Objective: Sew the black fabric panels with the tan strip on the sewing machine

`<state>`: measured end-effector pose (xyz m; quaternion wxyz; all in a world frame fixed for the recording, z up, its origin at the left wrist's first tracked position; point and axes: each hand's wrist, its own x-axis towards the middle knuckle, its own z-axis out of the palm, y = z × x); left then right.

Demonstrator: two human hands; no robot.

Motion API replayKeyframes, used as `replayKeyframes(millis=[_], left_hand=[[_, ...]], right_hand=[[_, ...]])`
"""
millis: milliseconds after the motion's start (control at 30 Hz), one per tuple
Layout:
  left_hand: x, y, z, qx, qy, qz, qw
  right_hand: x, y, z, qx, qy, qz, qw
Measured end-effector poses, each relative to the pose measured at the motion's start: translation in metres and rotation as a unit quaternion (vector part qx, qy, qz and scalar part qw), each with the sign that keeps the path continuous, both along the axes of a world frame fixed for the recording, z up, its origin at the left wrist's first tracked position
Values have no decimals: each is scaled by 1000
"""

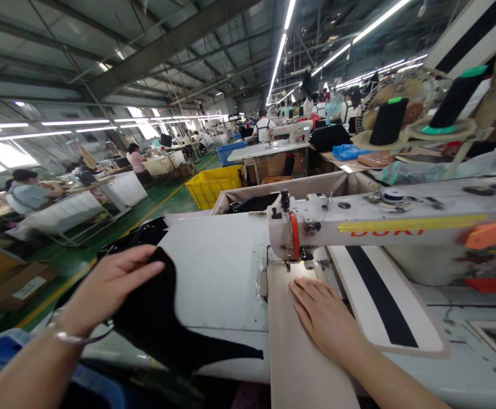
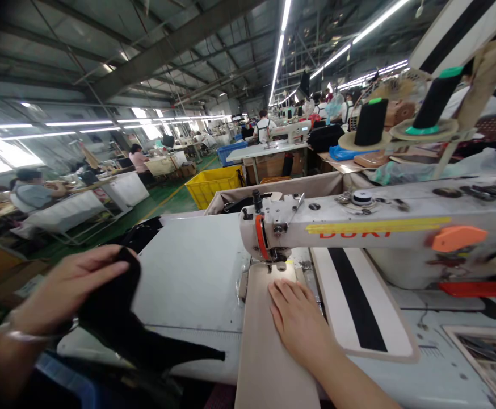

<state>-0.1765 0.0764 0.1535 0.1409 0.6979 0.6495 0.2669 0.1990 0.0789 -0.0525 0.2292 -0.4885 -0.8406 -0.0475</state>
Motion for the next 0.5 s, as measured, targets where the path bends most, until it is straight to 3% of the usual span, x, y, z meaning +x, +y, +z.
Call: replayKeyframes(millis=[67,100,167,233,300,333,367,433,500], left_hand=[[-8,-7,34,2,-67,56,996],[-4,-6,44,-4,-86,54,995],[18,5,42,-6,-84,8,996],[58,24,9,-13,-66,-102,993],[106,45,-45,-70,-37,-246,966],[128,55,-75,-87,-30,-280,956],[148,64,-104,-101,-29,-279,954],[178,79,-152,-101,-45,-213,971],[192,88,-179,-81,-50,-183,979]], right_hand=[[0,-1,1,-3,1,-4,1000],[-1,-1,1,-4,2,-5,1000],[-1,-1,1,-5,0,-6,1000],[-1,-1,1,-3,-2,-4,1000],[-1,0,1,1,-1,-1,1000],[-1,0,1,1,1,1,1000],[0,0,2,0,3,2,1000],[0,-1,3,-6,6,2,1000],[1,0,3,-14,6,0,1000]])
